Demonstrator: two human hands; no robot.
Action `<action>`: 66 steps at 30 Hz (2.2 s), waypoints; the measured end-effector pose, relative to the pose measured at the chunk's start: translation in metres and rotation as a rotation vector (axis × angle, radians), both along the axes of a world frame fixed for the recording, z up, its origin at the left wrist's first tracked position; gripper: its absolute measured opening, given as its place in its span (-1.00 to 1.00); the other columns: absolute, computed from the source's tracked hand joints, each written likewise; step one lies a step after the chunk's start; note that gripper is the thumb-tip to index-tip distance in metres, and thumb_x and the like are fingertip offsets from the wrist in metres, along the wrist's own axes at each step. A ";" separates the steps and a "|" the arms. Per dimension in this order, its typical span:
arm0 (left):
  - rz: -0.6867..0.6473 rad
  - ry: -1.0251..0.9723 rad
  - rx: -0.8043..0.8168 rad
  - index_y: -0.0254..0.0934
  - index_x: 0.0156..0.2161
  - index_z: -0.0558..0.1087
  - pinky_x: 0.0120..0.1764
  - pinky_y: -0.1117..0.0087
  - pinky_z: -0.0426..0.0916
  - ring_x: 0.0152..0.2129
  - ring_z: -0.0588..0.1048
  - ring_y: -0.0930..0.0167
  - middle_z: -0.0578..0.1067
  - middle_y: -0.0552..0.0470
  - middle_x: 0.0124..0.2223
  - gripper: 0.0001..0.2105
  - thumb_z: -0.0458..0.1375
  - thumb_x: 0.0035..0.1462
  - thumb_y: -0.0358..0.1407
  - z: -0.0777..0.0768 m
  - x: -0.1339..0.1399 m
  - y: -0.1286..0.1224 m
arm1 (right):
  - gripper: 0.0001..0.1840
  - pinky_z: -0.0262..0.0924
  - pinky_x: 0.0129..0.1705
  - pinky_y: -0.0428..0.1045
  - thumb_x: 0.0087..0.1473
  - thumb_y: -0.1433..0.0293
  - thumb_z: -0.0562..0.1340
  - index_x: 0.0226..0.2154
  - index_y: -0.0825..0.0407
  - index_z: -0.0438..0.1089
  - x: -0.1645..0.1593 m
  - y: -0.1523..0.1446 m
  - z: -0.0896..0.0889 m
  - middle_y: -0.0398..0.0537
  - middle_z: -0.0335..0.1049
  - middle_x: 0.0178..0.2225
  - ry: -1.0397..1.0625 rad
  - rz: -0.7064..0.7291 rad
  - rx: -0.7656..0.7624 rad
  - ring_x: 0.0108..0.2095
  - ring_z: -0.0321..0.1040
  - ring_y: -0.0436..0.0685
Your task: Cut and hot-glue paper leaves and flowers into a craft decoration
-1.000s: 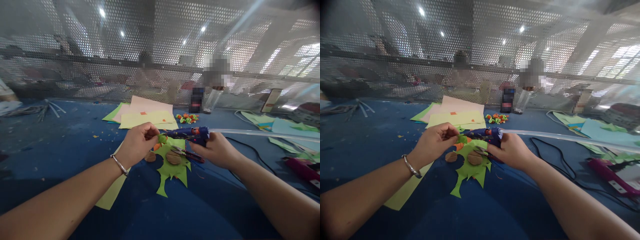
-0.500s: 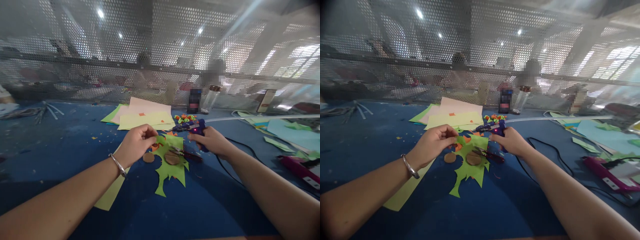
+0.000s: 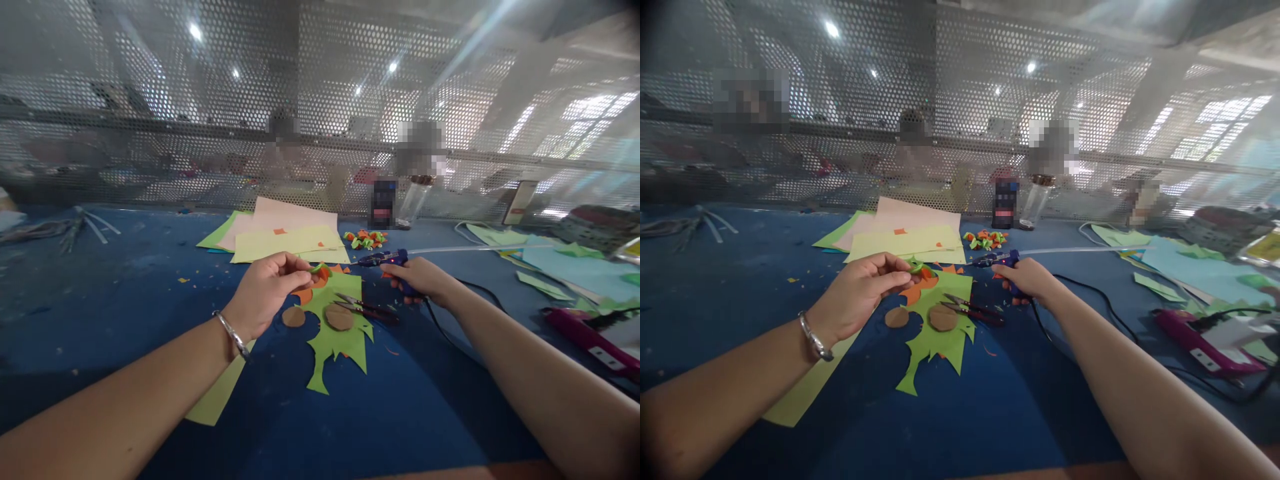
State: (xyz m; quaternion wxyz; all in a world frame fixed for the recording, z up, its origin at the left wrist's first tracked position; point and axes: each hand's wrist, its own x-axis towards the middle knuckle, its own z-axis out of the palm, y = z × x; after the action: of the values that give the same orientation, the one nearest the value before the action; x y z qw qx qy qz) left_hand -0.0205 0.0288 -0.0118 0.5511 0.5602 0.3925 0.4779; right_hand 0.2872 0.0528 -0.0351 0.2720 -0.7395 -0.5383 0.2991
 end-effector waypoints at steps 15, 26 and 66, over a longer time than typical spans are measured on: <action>-0.065 -0.003 -0.088 -0.30 -0.39 0.43 -0.28 0.45 0.39 -0.43 0.54 0.50 0.54 0.08 -0.40 -0.88 0.31 0.02 -0.40 0.004 0.008 -0.011 | -0.70 0.03 -0.48 -0.09 0.20 0.13 0.20 -0.31 0.00 0.48 -0.080 -0.059 0.025 -0.16 0.44 -0.47 -0.276 0.508 0.433 -0.52 0.26 0.00; -0.207 0.080 -0.229 -0.26 -0.33 0.46 -0.51 0.49 0.18 -0.43 0.53 0.44 0.56 0.01 -0.34 -0.83 0.33 0.06 -0.24 0.004 0.011 -0.020 | -0.78 0.04 -0.43 -0.11 0.23 0.36 0.17 -0.41 0.05 0.43 -0.090 -0.067 0.022 -0.15 0.33 -0.47 -0.182 0.620 0.572 -0.47 0.20 -0.02; 0.019 0.675 0.485 -0.23 -0.22 0.51 -0.31 0.37 0.34 -0.40 0.47 0.39 0.56 -0.01 -0.26 -0.86 0.14 0.21 -0.25 0.007 -0.013 0.004 | -0.77 0.10 -0.57 -0.13 0.18 0.24 0.19 -0.44 0.02 0.35 -0.075 -0.066 0.027 -0.24 0.22 -0.63 -0.017 0.617 0.215 -0.64 0.26 -0.04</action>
State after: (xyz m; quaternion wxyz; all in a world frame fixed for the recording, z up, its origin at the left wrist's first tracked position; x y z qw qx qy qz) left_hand -0.0331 0.0328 -0.0048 0.2391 0.7954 0.4324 0.3509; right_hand 0.2119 -0.0136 -0.0076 0.2408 -0.5107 -0.7678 0.3027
